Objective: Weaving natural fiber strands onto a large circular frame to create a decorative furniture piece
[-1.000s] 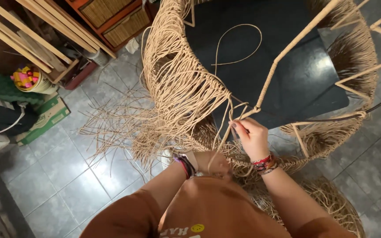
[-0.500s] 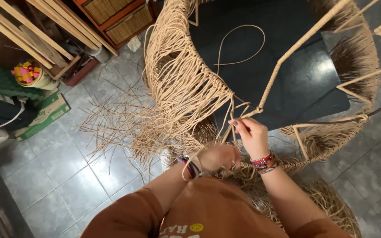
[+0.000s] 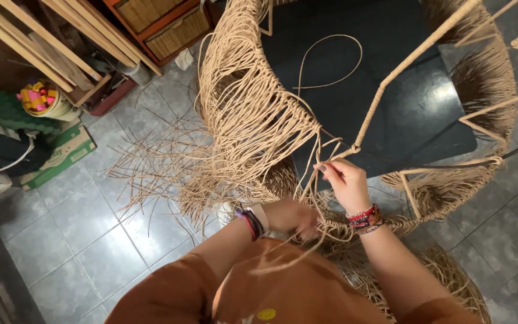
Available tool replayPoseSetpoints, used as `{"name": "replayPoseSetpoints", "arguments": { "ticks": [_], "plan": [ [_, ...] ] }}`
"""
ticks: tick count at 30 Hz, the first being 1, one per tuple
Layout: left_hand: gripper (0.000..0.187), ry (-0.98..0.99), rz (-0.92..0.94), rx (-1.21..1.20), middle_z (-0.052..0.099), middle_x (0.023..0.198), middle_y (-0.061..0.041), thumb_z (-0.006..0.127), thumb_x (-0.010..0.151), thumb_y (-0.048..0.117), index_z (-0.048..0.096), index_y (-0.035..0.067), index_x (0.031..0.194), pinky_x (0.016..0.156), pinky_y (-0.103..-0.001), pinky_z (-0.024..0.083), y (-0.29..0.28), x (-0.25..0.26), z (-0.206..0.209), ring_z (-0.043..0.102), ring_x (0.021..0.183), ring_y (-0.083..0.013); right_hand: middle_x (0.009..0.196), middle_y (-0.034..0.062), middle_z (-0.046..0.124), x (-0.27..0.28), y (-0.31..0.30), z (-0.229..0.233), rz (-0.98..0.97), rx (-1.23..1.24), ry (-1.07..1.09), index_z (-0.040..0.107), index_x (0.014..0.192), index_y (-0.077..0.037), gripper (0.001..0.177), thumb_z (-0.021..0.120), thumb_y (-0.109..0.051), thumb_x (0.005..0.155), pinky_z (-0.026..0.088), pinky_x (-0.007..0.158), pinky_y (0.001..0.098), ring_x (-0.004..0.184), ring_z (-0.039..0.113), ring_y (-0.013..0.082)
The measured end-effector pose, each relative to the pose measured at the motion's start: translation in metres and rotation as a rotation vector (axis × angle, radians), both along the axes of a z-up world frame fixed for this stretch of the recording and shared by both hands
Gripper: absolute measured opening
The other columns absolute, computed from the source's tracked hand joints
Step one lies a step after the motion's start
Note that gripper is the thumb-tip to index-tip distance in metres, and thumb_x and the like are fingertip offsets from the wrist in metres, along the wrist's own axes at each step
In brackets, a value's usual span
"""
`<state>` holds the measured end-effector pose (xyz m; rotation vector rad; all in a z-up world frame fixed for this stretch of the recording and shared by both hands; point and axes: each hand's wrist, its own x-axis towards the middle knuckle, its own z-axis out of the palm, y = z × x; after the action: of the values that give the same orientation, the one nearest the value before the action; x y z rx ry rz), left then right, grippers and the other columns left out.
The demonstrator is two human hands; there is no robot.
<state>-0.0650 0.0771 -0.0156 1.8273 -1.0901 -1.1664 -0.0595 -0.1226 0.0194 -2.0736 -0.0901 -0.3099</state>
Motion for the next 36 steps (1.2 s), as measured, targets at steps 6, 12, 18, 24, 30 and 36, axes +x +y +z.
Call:
{"name": "replayPoseSetpoints", "arguments": {
  "ticks": [6, 12, 18, 24, 30, 36],
  "plan": [
    [0.035, 0.298, 0.337, -0.249, 0.076, 0.1, -0.014, 0.046, 0.099, 0.029, 0.071, 0.009, 0.111, 0.089, -0.038, 0.052, -0.001, -0.005, 0.005, 0.068, 0.098, -0.0283, 0.063, 0.0066, 0.07, 0.0, 0.008, 0.002, -0.041, 0.039, 0.019, 0.08, 0.093, -0.007, 0.008, 0.073, -0.012, 0.096, 0.056, 0.059, 0.0299, 0.063, 0.071, 0.0209],
    [0.024, 0.575, 0.859, -0.741, 0.069, 0.113, -0.032, 0.052, 0.102, 0.01, 0.068, -0.008, 0.106, 0.084, -0.05, 0.059, -0.026, -0.001, 0.009, 0.074, 0.085, -0.0414, 0.063, 0.0067, 0.069, -0.001, 0.01, -0.002, -0.061, -0.01, 0.021, 0.081, 0.096, -0.009, 0.011, 0.074, -0.017, 0.097, 0.055, 0.057, 0.0344, 0.062, 0.07, 0.0241],
    [0.034, 0.372, 0.025, -0.343, 0.072, 0.08, -0.006, 0.051, 0.105, 0.037, 0.067, 0.014, 0.085, 0.083, -0.038, 0.055, -0.013, -0.005, 0.035, 0.07, 0.079, -0.0245, 0.063, 0.0081, 0.069, 0.001, 0.003, -0.006, -0.061, 0.02, 0.06, 0.08, 0.096, -0.01, 0.009, 0.074, -0.016, 0.096, 0.056, 0.057, 0.0344, 0.062, 0.07, 0.0235],
    [0.028, 0.716, 0.279, -0.679, 0.073, 0.082, 0.001, 0.058, 0.107, 0.022, 0.077, 0.014, 0.089, 0.078, -0.021, 0.05, -0.029, -0.004, -0.11, 0.068, 0.077, -0.007, 0.062, 0.0078, 0.069, -0.002, 0.0, 0.009, 0.009, 0.09, 0.127, 0.081, 0.096, -0.008, 0.011, 0.07, -0.01, 0.096, 0.053, 0.057, 0.0297, 0.059, 0.066, 0.0173],
    [0.027, 0.924, 0.335, -0.484, 0.072, 0.089, 0.001, 0.051, 0.106, 0.018, 0.073, 0.017, 0.09, 0.088, -0.024, 0.052, -0.007, 0.031, 0.026, 0.067, 0.086, -0.0135, 0.068, 0.0092, 0.073, -0.001, 0.003, 0.013, 0.03, 0.105, 0.15, 0.079, 0.101, -0.004, 0.012, 0.068, -0.009, 0.098, 0.054, 0.06, 0.0302, 0.063, 0.068, 0.0188],
    [0.024, -0.225, -0.42, -0.403, 0.072, 0.079, -0.01, 0.055, 0.102, 0.023, 0.069, 0.011, 0.086, 0.075, -0.042, 0.055, 0.034, 0.03, -0.029, 0.07, 0.077, -0.0346, 0.085, 0.0152, 0.076, -0.005, 0.003, 0.012, 0.082, 0.213, 0.143, 0.077, 0.113, -0.001, 0.021, 0.065, -0.001, 0.096, 0.059, 0.065, 0.0308, 0.074, 0.073, 0.021]
  ]
}}
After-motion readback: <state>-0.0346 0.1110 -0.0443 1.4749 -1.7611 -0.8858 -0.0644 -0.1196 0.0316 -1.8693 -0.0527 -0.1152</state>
